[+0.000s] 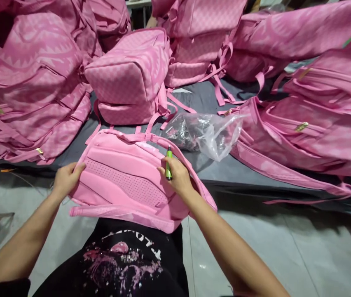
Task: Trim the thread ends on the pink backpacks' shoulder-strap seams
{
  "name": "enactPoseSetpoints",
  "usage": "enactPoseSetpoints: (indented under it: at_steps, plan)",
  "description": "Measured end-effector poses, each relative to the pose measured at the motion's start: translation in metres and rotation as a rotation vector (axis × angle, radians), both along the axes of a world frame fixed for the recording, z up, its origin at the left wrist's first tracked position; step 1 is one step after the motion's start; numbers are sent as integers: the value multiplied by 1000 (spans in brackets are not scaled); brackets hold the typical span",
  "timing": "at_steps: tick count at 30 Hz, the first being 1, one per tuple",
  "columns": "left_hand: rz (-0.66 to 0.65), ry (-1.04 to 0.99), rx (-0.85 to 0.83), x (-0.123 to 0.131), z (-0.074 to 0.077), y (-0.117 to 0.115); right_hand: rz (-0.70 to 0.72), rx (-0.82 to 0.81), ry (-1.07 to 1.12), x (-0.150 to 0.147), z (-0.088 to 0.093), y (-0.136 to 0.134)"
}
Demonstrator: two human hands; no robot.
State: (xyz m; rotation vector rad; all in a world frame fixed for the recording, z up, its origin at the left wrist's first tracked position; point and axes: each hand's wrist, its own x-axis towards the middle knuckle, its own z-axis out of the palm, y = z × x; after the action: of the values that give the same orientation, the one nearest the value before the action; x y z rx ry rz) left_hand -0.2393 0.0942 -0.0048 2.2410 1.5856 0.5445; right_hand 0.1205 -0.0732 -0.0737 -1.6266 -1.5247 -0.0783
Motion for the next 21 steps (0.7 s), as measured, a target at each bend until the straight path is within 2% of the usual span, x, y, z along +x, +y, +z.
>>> enactPoseSetpoints:
  at_steps: [2,4,6,7,8,9,11,13,14,15,17,19,21]
  plan:
    - [-1,16,26,-4,22,5,-58,31,75,-12,11,-6]
    - [21,35,105,-2,57,16,-124,67,132,-30,18,-13]
    - [20,68,222,9,89,28,-180,87,177,-47,15,-17]
    - [-19,80,308,19,99,34,-203,86,199,-54,9,-18]
    - [-116,85,423,33,104,37,-222,77,221,-60,3,-18]
    - [-249,75,560,50,104,38,-238,62,241,-65,-4,-17]
    - [-569,83,759,89,90,35,-250,36,272,-70,-17,-15]
    - [-863,147,798,129,69,26,-245,20,279,-71,-25,-14]
    - [-964,192,794,146,59,22,-238,11,277,-70,-27,-14]
    - [-1038,238,793,161,51,18,-232,0,273,-69,-27,-14]
    - [-1100,350,765,181,39,14,-237,-26,269,-64,-28,-13]
    - [-1114,444,702,188,36,18,-253,-52,274,-59,-31,-12]
    - [-1127,510,643,183,41,31,-263,-65,278,-55,-36,-10]
